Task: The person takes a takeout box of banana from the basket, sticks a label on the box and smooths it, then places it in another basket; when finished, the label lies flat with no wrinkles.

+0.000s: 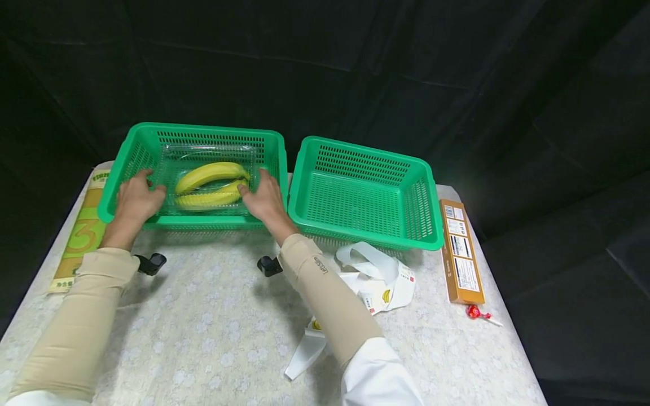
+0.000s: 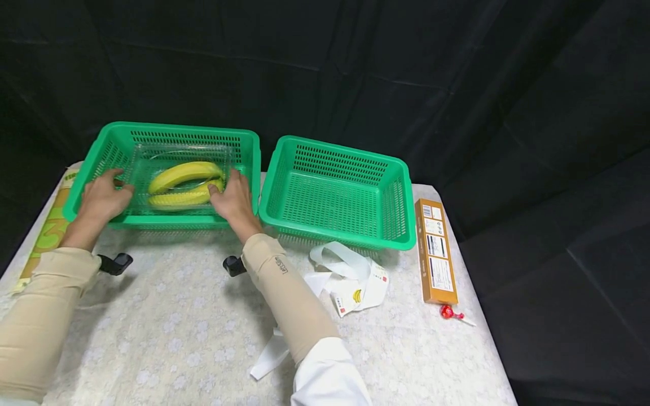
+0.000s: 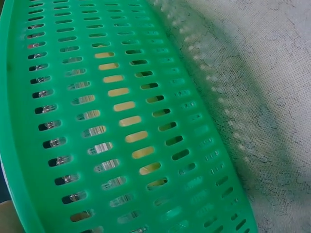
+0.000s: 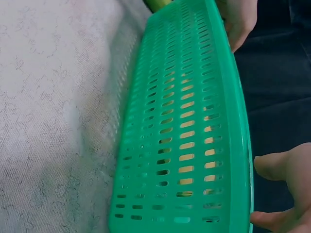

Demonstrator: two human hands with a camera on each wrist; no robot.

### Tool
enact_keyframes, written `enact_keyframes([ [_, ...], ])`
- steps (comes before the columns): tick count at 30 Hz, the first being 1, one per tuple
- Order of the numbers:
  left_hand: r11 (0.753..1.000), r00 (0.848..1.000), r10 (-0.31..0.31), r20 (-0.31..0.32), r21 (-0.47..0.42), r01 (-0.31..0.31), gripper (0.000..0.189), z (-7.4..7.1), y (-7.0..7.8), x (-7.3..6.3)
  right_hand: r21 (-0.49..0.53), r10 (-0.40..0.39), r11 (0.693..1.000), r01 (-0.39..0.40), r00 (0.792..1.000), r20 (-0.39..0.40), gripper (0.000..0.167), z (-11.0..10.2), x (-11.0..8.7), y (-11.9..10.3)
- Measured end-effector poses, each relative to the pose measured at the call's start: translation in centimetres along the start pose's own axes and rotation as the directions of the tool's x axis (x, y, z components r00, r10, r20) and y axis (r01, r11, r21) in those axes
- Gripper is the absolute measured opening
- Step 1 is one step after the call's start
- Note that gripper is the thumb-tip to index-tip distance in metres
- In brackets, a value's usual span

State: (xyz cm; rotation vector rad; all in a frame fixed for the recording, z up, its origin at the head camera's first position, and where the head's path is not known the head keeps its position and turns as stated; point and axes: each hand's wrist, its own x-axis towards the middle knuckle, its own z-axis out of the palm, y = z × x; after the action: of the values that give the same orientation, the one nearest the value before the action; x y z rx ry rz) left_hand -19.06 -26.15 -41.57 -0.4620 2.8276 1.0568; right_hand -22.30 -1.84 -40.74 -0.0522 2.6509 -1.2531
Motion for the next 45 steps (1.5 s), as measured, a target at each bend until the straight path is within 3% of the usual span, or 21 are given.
enact_keyframes([
  [13,1.000,0.998,-0.026,0.049,0.004,0.026,0.062,-0.1,-0.1,0.2,-0.047,0.067,0.997,-0.063,0.995,0.073,0.071,0.3,0.1,-0.2],
  [23,0.999,0.994,-0.034,0.100,-0.009,0.035,0.062,-0.5,0.6,-0.1,-0.061,0.060,0.997,-0.054,0.993,0.098,0.066,-0.2,-0.1,0.1],
  [33,1.000,1.000,-0.013,-0.012,0.013,0.013,0.059,0.1,0.0,-0.2,-0.073,0.060,0.996,-0.048,0.984,0.168,0.071,-0.6,-0.3,0.1],
  [40,0.999,0.999,0.030,-0.038,0.024,-0.029,0.059,-0.2,0.0,-0.5,-0.058,0.044,0.998,-0.034,0.982,0.186,0.066,-1.3,-0.3,0.1],
  [45,1.000,0.999,0.027,-0.039,0.015,-0.026,0.060,-0.3,0.0,-1.0,-0.052,0.044,0.998,-0.035,0.981,0.188,0.065,-1.7,-0.4,0.2],
])
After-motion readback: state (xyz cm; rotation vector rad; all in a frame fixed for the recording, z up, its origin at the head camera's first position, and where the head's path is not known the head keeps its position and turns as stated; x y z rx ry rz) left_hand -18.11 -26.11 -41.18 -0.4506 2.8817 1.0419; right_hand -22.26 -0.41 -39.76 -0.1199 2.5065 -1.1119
